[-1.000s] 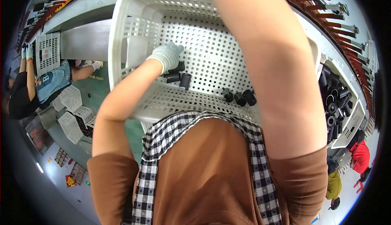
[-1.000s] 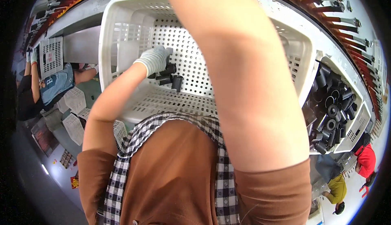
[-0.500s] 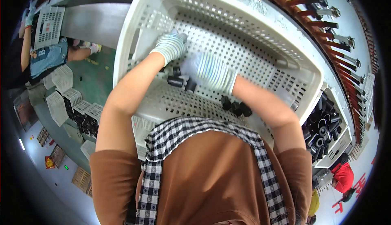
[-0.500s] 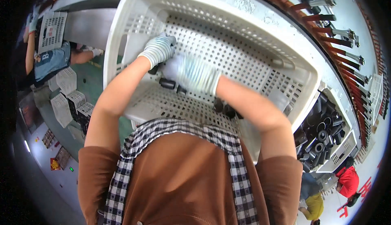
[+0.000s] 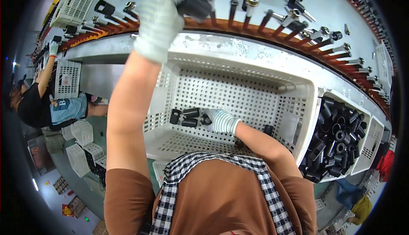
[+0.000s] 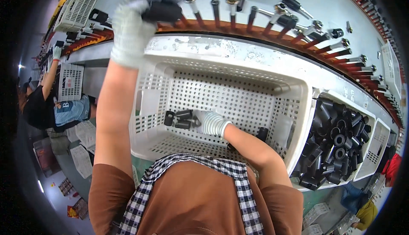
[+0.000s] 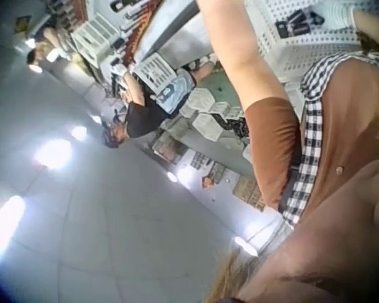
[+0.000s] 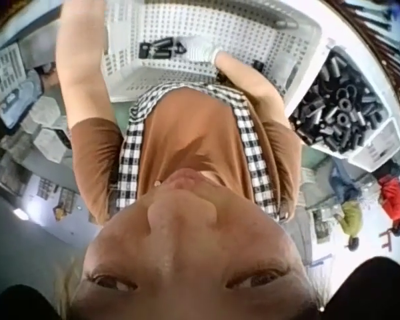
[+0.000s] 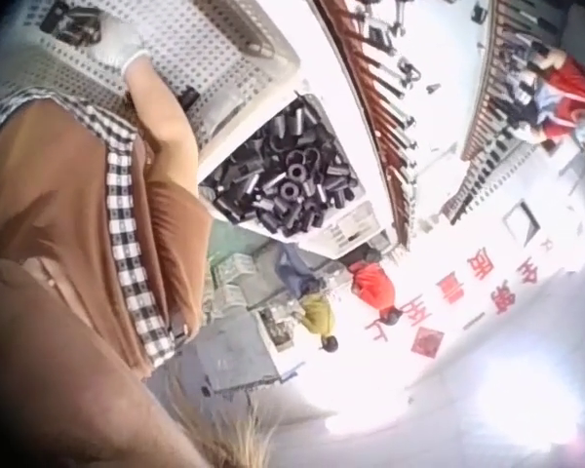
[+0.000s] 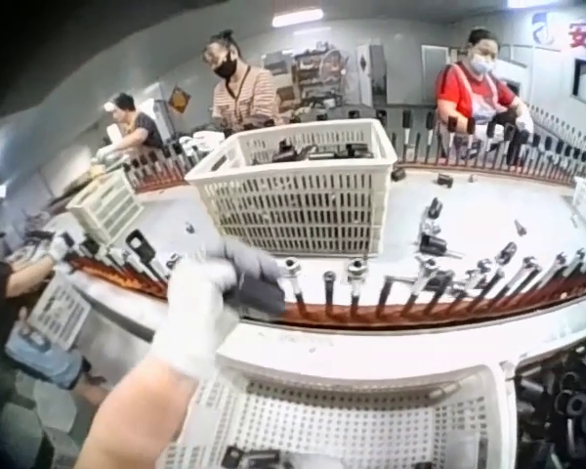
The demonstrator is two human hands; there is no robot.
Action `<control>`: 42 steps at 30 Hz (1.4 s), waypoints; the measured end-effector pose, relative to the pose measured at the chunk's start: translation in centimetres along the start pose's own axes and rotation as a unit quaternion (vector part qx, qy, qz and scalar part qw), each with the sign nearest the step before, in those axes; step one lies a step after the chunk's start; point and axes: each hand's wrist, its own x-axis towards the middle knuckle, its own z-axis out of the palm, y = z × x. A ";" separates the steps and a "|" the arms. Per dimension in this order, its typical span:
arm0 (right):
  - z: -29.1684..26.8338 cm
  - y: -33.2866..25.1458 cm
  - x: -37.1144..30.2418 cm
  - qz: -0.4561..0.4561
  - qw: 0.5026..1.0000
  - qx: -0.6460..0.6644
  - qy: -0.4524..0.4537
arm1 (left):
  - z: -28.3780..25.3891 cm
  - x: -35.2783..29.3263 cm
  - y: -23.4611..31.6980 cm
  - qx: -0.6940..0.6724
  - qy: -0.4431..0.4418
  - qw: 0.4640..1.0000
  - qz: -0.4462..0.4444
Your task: The person picks black plastic cylindrical components by hand from a plastic bin and places them into an assembly line rack or another bin.
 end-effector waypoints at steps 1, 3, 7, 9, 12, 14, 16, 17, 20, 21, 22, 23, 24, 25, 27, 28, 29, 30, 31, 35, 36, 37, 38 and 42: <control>-0.7 -0.2 0.4 0.001 0.999 0.020 0.029 | -0.7 1.8 -0.7 0.326 0.019 0.929 0.172; -4.0 -2.2 -0.6 -0.014 0.989 0.117 0.090 | -3.2 5.9 -3.4 -0.050 0.031 0.998 0.038; -7.5 -3.1 -3.1 -0.173 0.906 0.225 0.315 | -6.5 9.7 -7.4 0.065 0.073 0.995 -0.018; -9.8 -4.2 -5.0 -0.218 0.835 0.388 0.325 | -10.9 10.3 -8.9 0.102 0.044 0.994 -0.010; -15.8 -6.2 -6.0 -0.290 0.726 0.286 0.555 | -18.5 10.1 -10.1 -0.019 0.148 0.984 -0.100; -21.1 -6.9 -7.2 -0.194 0.676 0.221 0.676 | -16.5 10.3 -9.5 -0.036 0.209 0.968 -0.132; -25.5 -6.9 -5.8 -0.247 0.639 0.149 0.714 | -16.4 10.0 -7.8 -0.058 0.145 0.985 -0.074; -27.6 -5.7 -4.6 -0.195 0.661 0.159 0.707 | -16.3 9.7 -7.2 -0.068 0.112 0.990 -0.048; -29.7 -3.4 -1.2 -0.155 0.689 -0.022 0.707 | -16.6 6.1 -5.5 -0.082 0.027 0.996 0.016; -29.7 -3.8 -1.3 -0.232 0.683 0.038 0.692 | -12.0 5.7 -5.4 0.095 0.253 0.950 0.158; -29.2 -3.7 0.1 -0.311 0.673 0.110 0.662 | -8.3 4.1 -5.6 0.280 0.454 0.798 0.280; -29.1 -3.7 1.7 -0.312 0.664 0.096 0.672 | -8.7 1.2 -6.2 0.328 0.398 0.803 0.298; -29.3 -5.1 0.4 -0.248 0.649 0.038 0.719 | -7.5 -1.1 -6.9 0.350 0.333 0.814 0.323; -29.8 -4.9 0.9 -0.214 0.645 -0.042 0.733 | -6.7 -4.0 -8.0 0.355 0.218 0.856 0.306; -30.2 -5.6 1.4 -0.184 0.683 -0.059 0.705 | -3.8 -10.5 -7.8 0.315 -0.062 0.944 0.070; -29.7 -5.8 2.7 -0.276 0.662 -0.026 0.696 | -3.6 -11.5 -9.0 0.423 -0.234 0.862 0.151; -27.6 -6.3 3.0 -0.275 0.612 -0.075 0.737 | -1.7 -12.0 -10.0 0.499 -0.289 0.817 0.017; -25.4 -6.8 2.8 -0.271 0.558 -0.127 0.774 | 0.0 -12.3 -10.9 0.559 -0.338 0.748 -0.115; -21.3 -11.1 3.1 -0.242 0.608 0.088 0.751 | -2.0 -14.8 -13.0 0.618 -0.325 0.688 -0.196; -10.9 -8.5 4.1 -0.374 0.806 -0.156 0.432 | -10.4 -17.9 -26.0 0.686 -0.349 0.534 -0.350; -9.0 -5.0 4.5 -0.410 0.795 -0.149 0.422 | -8.9 -16.6 -25.0 0.572 -0.286 0.700 -0.318; -6.5 -2.7 5.3 -0.381 0.825 -0.175 0.380 | -8.7 -16.3 -26.0 0.623 -0.325 0.652 -0.285; -4.8 -2.0 5.3 -0.308 0.869 -0.173 0.346 | -9.0 -16.3 -27.0 0.670 -0.357 0.598 -0.256; 0.6 2.9 9.7 -0.224 0.892 -0.307 0.242 | -5.7 -13.7 -21.8 0.629 -0.303 0.592 -0.404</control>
